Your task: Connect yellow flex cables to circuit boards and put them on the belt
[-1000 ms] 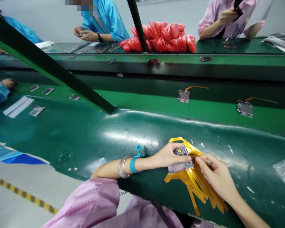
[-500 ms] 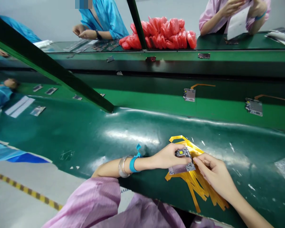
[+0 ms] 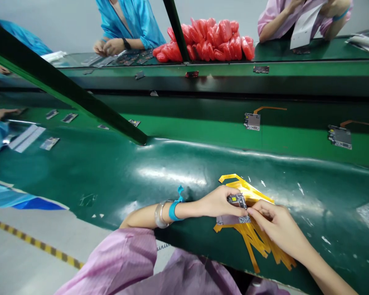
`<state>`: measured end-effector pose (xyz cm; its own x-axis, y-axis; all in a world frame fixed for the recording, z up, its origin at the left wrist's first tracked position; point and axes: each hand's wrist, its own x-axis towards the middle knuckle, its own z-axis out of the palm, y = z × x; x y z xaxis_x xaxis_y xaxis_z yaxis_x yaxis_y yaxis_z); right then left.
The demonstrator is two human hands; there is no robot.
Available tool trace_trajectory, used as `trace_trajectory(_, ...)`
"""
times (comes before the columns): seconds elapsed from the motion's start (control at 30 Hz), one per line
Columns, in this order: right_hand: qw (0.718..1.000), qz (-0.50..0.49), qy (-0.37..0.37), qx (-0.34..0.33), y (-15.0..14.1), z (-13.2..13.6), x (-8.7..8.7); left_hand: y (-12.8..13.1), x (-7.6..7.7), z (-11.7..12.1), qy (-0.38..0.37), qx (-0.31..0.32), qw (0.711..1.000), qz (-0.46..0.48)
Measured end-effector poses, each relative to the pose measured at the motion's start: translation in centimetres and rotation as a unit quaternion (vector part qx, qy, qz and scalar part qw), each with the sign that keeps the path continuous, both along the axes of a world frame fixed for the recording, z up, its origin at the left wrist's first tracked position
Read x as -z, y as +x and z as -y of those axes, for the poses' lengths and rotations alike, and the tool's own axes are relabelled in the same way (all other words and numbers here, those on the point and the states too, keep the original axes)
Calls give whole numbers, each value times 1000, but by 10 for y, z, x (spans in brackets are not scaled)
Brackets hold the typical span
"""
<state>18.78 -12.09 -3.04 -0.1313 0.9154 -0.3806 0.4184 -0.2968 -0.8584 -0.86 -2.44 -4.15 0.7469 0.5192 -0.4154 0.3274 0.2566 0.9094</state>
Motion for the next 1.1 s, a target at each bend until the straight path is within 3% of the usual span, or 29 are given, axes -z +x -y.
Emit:
trace_trajectory(0.1, 997, -45, -57, -11, -1, 2, 2, 0, 0, -4, 10, 11, 1000, -19)
trace_trajectory(0.17, 996, -69, -57, -15, 0, 3, 2, 0, -1, -5, 16, 14, 1000, -15)
trace_trajectory(0.23, 998, -56, -3, 6, 4, 3, 3, -1, -3, -6, 17, 10, 1000, -3)
trace_trajectory(0.33, 987, 7, 127, 99, 14, 0, 8, -3, -7, -16, 24, -26, 999, 5)
trace_trajectory(0.43, 957, 62, 217, 181, 26, -5, 18, -6, -9, -53, 73, -123, 990, 11)
trace_trajectory(0.5, 953, 88, 226, 180, 30, -8, 26, -9, -8, -97, 151, -223, 963, 6)
trace_trajectory(0.57, 961, 109, 217, 133, 30, -11, 34, -15, -5, -150, 267, -322, 908, -31)
trace_trajectory(0.67, 965, 134, 221, 43, 25, -12, 47, -34, 5, -221, 330, -394, 855, -69)
trace_trajectory(0.73, 959, 150, 239, 4, 21, -12, 53, -52, 15, -249, 367, -439, 813, -103)
trace_trajectory(0.87, 951, 178, 252, -33, 18, -13, 59, -87, 33, -261, 447, -463, 745, -174)
trace_trajectory(1.0, 955, 175, 234, -42, 24, -16, 62, -115, 43, -251, 500, -413, 715, -263)
trace_trajectory(1.1, 955, 169, 239, -41, 31, -17, 65, -135, 41, -249, 505, -373, 699, -343)
